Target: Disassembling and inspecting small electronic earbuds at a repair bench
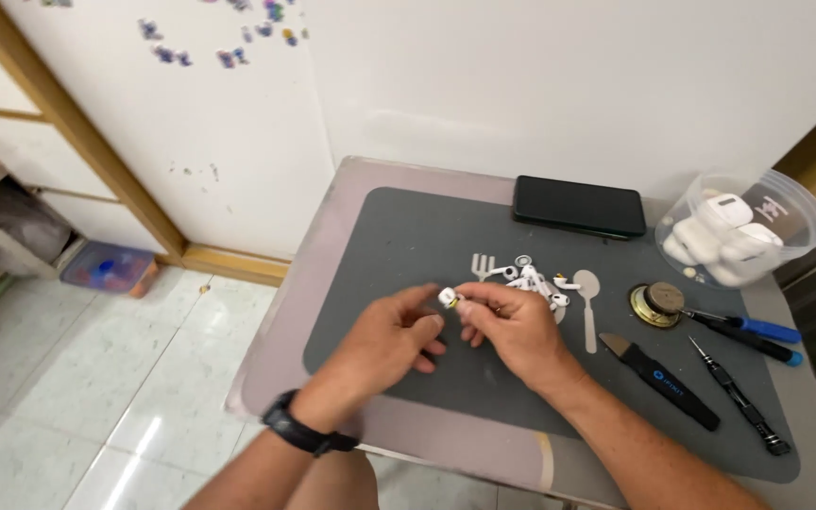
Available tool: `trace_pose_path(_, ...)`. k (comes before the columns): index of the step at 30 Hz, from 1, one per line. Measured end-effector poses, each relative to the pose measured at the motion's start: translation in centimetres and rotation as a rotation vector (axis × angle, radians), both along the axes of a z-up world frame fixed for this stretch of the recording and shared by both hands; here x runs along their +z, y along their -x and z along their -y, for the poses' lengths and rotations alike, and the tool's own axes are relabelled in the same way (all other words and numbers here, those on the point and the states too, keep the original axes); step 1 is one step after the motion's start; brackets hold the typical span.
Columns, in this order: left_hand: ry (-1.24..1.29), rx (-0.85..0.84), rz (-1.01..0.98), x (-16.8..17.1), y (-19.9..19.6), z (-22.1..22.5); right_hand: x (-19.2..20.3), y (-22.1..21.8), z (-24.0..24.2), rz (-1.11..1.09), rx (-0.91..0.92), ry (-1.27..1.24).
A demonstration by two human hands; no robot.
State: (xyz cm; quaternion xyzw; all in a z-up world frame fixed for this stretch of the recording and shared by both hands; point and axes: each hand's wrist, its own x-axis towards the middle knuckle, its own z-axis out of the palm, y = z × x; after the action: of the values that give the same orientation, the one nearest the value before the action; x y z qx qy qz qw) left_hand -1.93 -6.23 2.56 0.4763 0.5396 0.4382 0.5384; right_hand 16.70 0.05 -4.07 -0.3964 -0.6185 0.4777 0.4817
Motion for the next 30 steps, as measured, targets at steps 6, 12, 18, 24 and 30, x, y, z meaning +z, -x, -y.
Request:
trace_pose_path(6, -0.108, -0.274, -0.186, 1.3, 0.0, -3.5, 1.4, -0.4, -0.4, -0.146, 0.085, 0.204)
trace_pose_path(12, -0.233, -0.164, -0.004, -2.5, -0.6, -6.8, 2.9, -1.0, -0.6, -0.254, 0.073, 0.279)
trace_pose_path(18, -0.291, -0.125, 0.072, -3.9, -0.8, -6.3, 2.5, -0.8, -0.4, -0.251, 0.006, 0.273)
trace_pose_path(24, -0.546, 0.002, -0.177, -4.0, -0.9, -5.7, 2.2, -0.8, -0.1, -0.236, -0.007, 0.232)
trace_pose_path(30, -0.641, -0.101, -0.173, -2.6, -1.2, -4.4, 2.2, -0.8, 0.1, -0.274, -0.045, 0.237)
